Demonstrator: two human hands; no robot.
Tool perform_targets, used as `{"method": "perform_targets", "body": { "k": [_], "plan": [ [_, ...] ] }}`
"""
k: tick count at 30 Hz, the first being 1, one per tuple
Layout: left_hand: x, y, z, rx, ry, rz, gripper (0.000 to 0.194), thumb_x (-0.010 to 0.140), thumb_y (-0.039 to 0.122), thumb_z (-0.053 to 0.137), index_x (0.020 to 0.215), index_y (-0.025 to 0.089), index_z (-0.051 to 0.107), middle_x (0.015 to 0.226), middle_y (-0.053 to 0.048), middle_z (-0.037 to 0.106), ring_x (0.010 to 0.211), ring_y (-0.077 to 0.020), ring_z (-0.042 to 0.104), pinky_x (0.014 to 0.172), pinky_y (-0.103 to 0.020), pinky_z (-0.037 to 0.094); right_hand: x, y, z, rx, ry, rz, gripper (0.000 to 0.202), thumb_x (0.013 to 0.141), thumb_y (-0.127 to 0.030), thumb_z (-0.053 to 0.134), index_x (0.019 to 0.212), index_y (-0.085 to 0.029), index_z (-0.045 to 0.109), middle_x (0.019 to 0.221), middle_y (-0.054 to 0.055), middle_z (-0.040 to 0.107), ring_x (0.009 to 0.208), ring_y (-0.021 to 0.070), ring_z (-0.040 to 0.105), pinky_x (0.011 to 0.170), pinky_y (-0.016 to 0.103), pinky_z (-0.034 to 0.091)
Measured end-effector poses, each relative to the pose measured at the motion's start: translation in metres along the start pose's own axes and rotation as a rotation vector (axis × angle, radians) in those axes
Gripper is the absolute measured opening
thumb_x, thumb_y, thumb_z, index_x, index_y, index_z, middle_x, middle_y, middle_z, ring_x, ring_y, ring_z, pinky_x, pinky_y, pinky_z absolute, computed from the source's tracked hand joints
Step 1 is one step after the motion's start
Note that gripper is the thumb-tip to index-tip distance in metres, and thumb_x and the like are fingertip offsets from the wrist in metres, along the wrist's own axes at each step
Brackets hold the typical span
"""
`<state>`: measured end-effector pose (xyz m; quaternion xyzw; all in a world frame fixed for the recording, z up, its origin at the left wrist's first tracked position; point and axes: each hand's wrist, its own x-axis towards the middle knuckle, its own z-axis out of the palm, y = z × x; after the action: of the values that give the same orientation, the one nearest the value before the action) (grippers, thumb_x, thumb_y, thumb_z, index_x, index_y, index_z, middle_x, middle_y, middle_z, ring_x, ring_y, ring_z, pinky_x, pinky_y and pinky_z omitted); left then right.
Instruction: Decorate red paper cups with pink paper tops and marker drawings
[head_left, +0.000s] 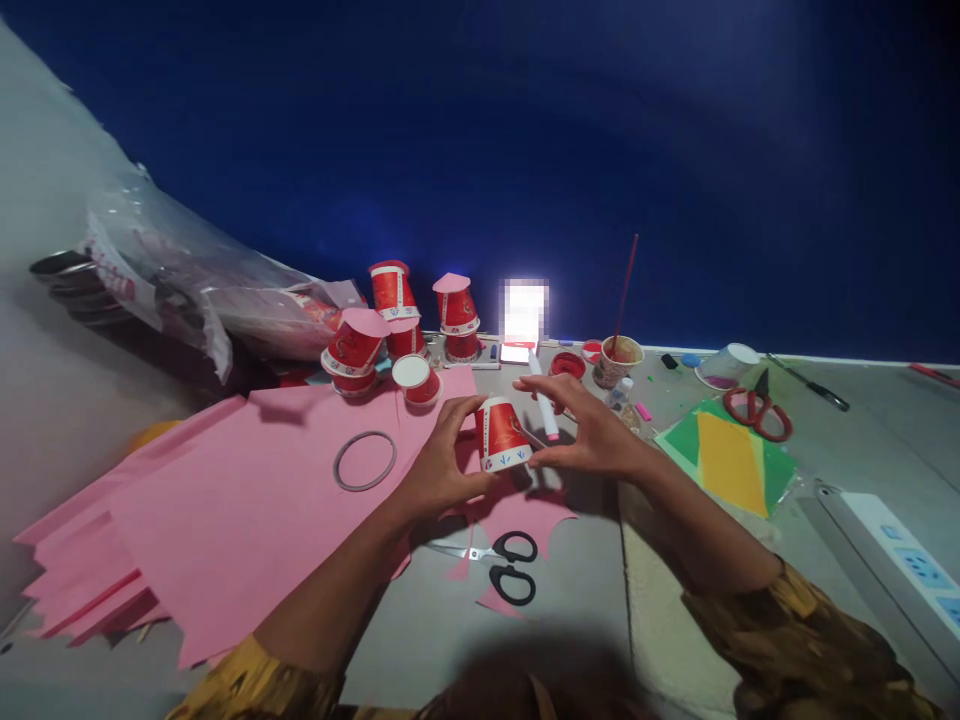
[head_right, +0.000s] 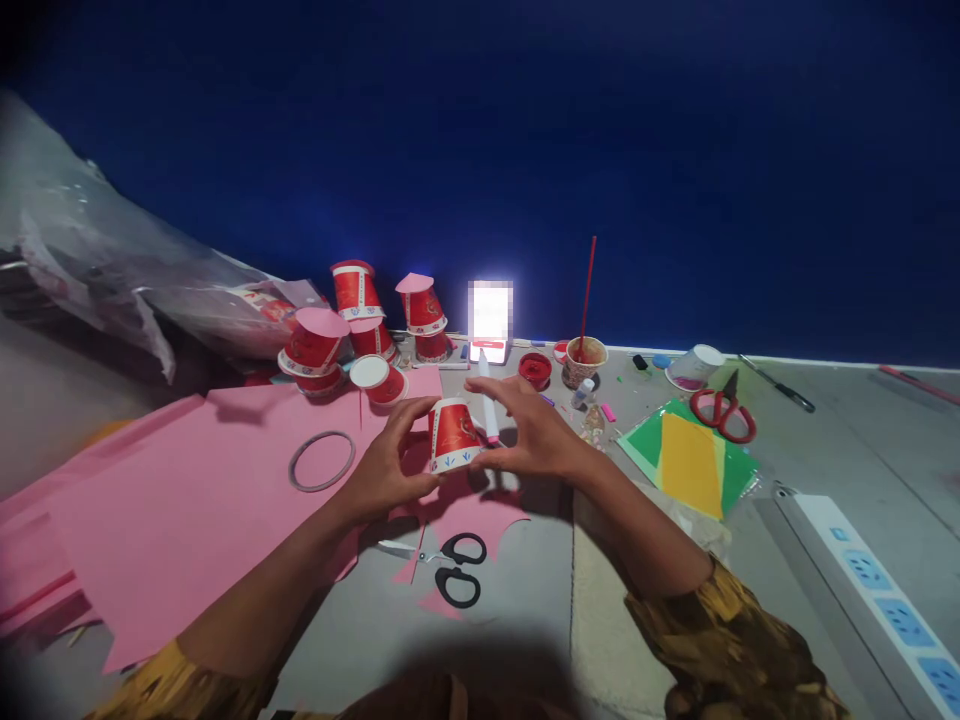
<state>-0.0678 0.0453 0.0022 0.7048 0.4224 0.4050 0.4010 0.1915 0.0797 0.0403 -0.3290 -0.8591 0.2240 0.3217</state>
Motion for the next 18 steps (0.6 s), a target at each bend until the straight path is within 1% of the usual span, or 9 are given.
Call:
{"method": "perform_targets", "body": {
  "k": [1,3,5,6,8,11,14,16,18],
  "plan": [
    [-0.001,0.0,0.001,0.02,0.024,0.005,0.085,0.07,0.02,0.079,0.148,0.028,0.046,0.152,-0.011,0.044,0.143,-0.0347,0.05,0.118,-0.06,0.049,-0.001,0.0,-0.003,0.025,0.062,0.004,0.073,0.083,-0.038,0.089,0.148,-0.027,0.058,0.142,0.014,0.071,0.12,0.0314,0.068,0.09,0.046,0.061],
    [-0.001,0.0,0.004,0.068,0.057,0.02,0.084,0.071,0.022,0.078,0.147,0.028,0.044,0.152,-0.011,0.043,0.144,-0.0353,0.047,0.117,-0.059,0.05,-0.003,-0.001,-0.009,0.068,0.226,0.048,0.045,0.094,-0.034,0.077,0.137,-0.026,0.066,0.127,0.01,0.079,0.111,0.0265,0.074,0.088,0.043,0.062],
    [-0.002,0.0,0.005,0.112,0.074,0.027,0.083,0.073,0.025,0.079,0.147,0.028,0.044,0.151,-0.012,0.043,0.145,-0.036,0.046,0.116,-0.059,0.051,-0.005,-0.001,-0.015,0.124,0.397,0.122,0.029,0.101,-0.035,0.068,0.128,-0.025,0.072,0.108,0.007,0.083,0.101,0.0234,0.079,0.088,0.043,0.063],
    [-0.002,0.0,0.006,0.128,0.085,0.024,0.083,0.074,0.027,0.08,0.147,0.028,0.043,0.149,-0.011,0.044,0.145,-0.0361,0.047,0.115,-0.058,0.052,-0.006,-0.001,-0.018,0.154,0.479,0.159,0.027,0.102,-0.039,0.067,0.123,-0.024,0.075,0.099,0.006,0.084,0.095,0.0227,0.08,0.086,0.042,0.063],
    [-0.002,0.0,0.007,0.139,0.114,0.005,0.081,0.076,0.031,0.082,0.147,0.029,0.043,0.147,-0.011,0.045,0.142,-0.0354,0.05,0.114,-0.057,0.052,-0.006,0.001,-0.025,0.202,0.648,0.223,0.031,0.098,-0.049,0.07,0.111,-0.023,0.079,0.083,0.004,0.082,0.08,0.0212,0.079,0.075,0.038,0.064],
    [0.0,-0.003,0.006,0.127,0.171,0.008,0.076,0.079,0.037,0.082,0.145,0.03,0.044,0.145,-0.011,0.047,0.14,-0.0352,0.051,0.115,-0.058,0.051,-0.003,0.008,-0.035,0.215,0.857,0.316,0.039,0.088,-0.059,0.077,0.09,-0.02,0.081,0.074,0.003,0.077,0.06,0.0159,0.068,0.055,0.03,0.055],
    [0.002,-0.006,0.006,0.125,0.241,0.013,0.074,0.082,0.041,0.081,0.145,0.031,0.043,0.146,-0.011,0.046,0.14,-0.0355,0.052,0.115,-0.059,0.052,0.001,0.017,-0.042,0.184,0.908,0.406,0.04,0.085,-0.057,0.079,0.079,-0.018,0.076,0.065,0.001,0.072,0.053,0.0129,0.06,0.049,0.026,0.048],
    [0.002,-0.008,0.006,0.139,0.274,0.003,0.073,0.082,0.042,0.08,0.145,0.031,0.044,0.146,-0.011,0.047,0.14,-0.0363,0.051,0.113,-0.059,0.054,0.002,0.023,-0.043,0.178,0.897,0.446,0.037,0.084,-0.054,0.08,0.079,-0.018,0.073,0.063,0.0,0.069,0.053,0.0135,0.061,0.051,0.026,0.049],
    [0.002,-0.01,0.008,0.171,0.257,0.006,0.074,0.083,0.041,0.08,0.147,0.032,0.045,0.146,-0.011,0.047,0.141,-0.0375,0.05,0.114,-0.06,0.054,0.002,0.029,-0.042,0.175,0.857,0.479,0.034,0.085,-0.052,0.08,0.082,-0.018,0.071,0.067,0.001,0.072,0.058,0.0153,0.063,0.055,0.028,0.051]
  ]
}}
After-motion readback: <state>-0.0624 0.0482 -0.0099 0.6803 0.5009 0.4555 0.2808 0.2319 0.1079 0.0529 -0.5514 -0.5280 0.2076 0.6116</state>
